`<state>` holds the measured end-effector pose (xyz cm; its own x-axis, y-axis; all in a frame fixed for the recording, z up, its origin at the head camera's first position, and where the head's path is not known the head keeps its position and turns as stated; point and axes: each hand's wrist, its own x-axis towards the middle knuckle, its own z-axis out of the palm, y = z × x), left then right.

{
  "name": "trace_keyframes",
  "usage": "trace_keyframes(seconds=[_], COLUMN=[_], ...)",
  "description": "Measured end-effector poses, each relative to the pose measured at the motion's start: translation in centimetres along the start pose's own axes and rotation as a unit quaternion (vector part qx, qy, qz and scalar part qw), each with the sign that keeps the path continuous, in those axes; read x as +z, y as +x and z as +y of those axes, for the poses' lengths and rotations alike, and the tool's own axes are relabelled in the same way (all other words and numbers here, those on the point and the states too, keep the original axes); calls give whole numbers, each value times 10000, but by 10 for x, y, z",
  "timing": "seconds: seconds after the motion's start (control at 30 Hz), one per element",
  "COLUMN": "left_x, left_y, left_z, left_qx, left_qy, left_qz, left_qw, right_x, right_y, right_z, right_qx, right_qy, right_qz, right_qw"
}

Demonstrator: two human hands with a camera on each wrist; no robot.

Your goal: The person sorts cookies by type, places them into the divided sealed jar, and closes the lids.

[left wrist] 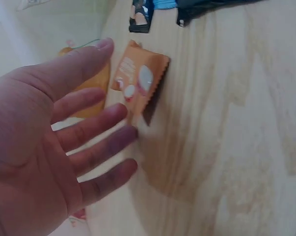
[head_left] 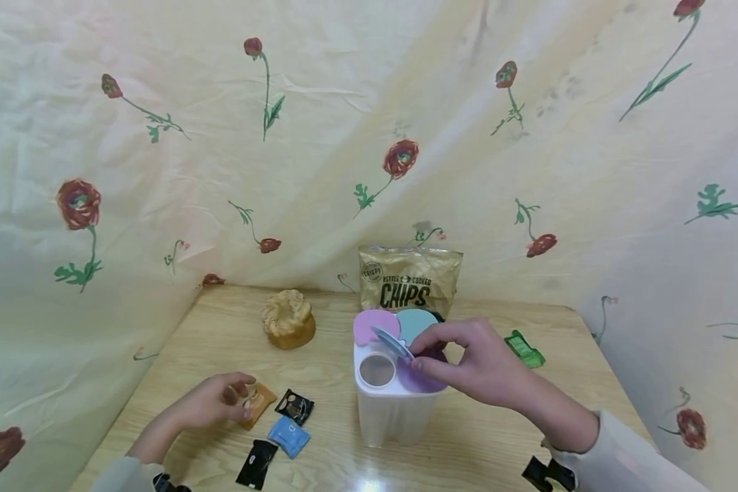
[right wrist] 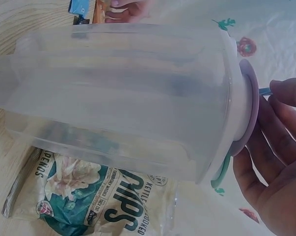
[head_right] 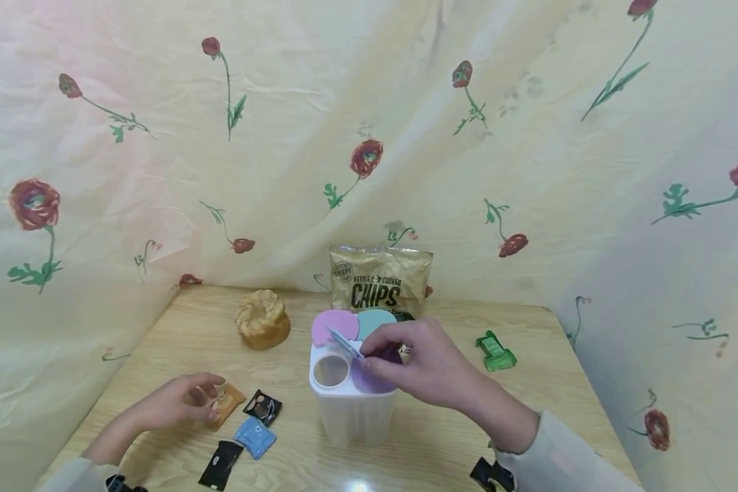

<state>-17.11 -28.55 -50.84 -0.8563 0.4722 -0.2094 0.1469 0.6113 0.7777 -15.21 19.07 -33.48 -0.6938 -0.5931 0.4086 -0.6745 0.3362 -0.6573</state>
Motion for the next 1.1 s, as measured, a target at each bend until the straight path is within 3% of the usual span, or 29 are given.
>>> trace_keyframes(seconds=[0.23,0.5,0.67,0.9,1.1], left_x=[6,11,13,13,11], left_y=[5,9,10,9,10], left_z=[-9,-19,-19,-18,-22], left_qx=[181,88,111,-100,6], left_qy=[-354,-291,-192,-122,-108], left_qz=[28,154,156,284,513], left_qw=[9992,9994,9996,9995,9986], right_x=[0,0,1,1,0], right_y=[1,1,2,2,2], right_z=[0,1,1,0,1], right_qx=[-31,-23,-5,131,142], right_qy=[16,3,-33,1,-35], right_qz=[11,21,24,-19,3], right_qw=[10000,10000,10000,9999,9999])
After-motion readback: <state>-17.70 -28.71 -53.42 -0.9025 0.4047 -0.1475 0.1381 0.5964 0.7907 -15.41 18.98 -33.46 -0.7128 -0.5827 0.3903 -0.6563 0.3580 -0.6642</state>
